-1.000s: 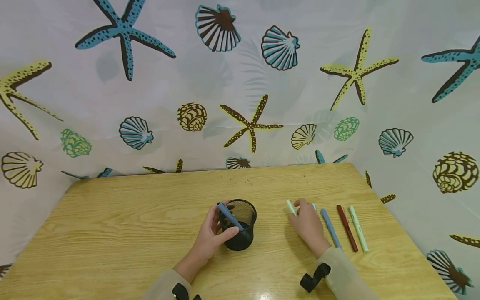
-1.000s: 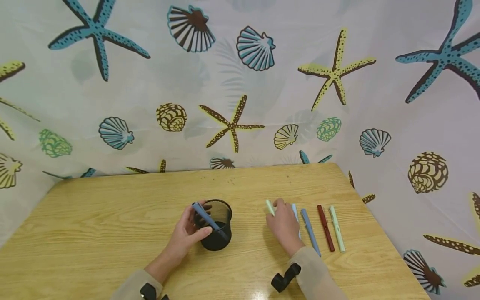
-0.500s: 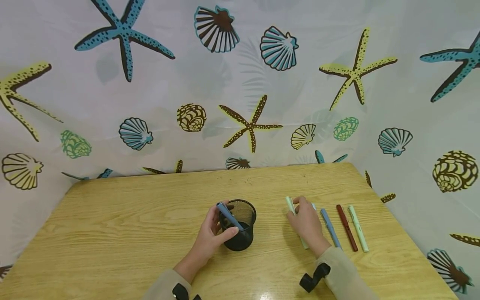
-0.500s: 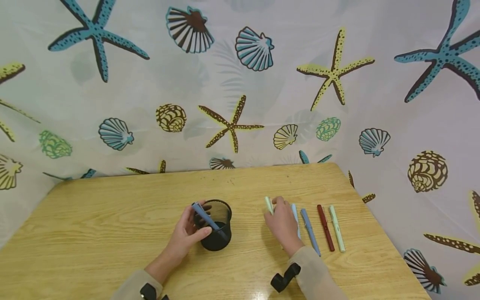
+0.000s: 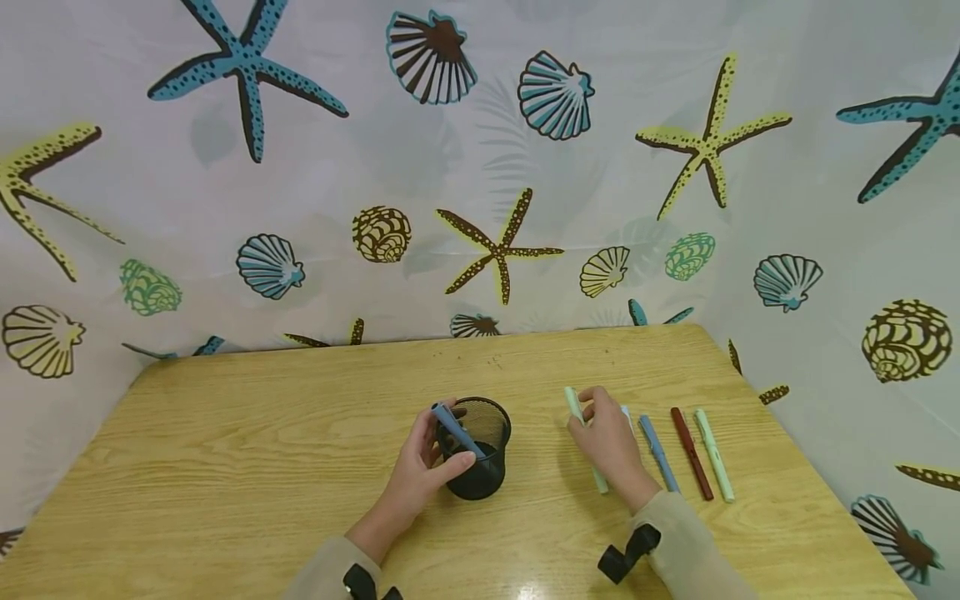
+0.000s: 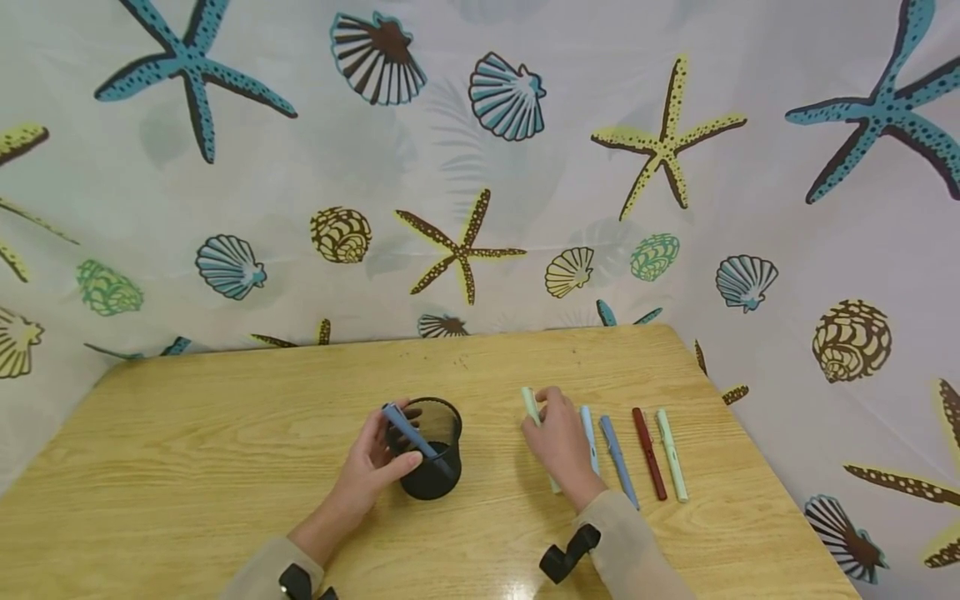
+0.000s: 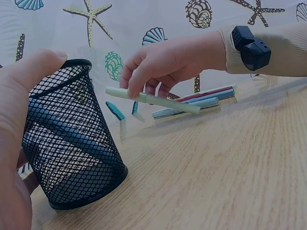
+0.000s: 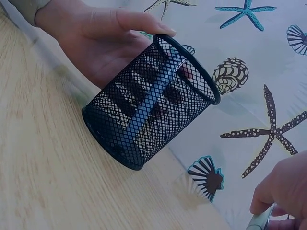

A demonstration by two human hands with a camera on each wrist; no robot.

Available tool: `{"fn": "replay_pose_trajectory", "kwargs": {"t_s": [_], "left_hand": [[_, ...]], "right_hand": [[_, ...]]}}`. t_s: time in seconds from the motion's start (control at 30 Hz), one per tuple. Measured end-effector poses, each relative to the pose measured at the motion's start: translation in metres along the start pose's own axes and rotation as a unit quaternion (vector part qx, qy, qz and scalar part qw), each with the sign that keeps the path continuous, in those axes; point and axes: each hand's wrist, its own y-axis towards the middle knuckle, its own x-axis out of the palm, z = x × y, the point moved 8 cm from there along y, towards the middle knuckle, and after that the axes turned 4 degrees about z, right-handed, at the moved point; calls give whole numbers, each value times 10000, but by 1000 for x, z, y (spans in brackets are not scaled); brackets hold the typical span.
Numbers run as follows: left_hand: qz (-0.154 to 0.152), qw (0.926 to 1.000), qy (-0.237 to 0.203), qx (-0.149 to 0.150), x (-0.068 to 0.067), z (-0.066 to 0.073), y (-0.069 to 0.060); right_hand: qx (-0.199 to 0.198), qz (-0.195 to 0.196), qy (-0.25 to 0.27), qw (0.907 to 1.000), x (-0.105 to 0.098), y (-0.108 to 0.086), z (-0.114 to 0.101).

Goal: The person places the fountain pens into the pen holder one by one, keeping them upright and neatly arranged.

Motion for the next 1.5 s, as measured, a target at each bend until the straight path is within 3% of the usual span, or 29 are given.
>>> {"fn": "replay_pose_trajectory", "kwargs": {"t_s": [0.27,0.7,1.0,1.5], "left_hand": [[5,10000,12,45,0,0,0],[-35,10000,-7,0,0,0,-1],[-1,10000,-2,41,0,2,-1],[18,10000,-11,22,0,1,-1]], "right_hand": [[-209,-81,458,9987,-1,-2,-11],[-776,253,901,9926,-10,-9,-35],[-1312,636,1206,9819,-21,-15,-59],[-1790,933,1717,9642,-33,-20,-84]]}}
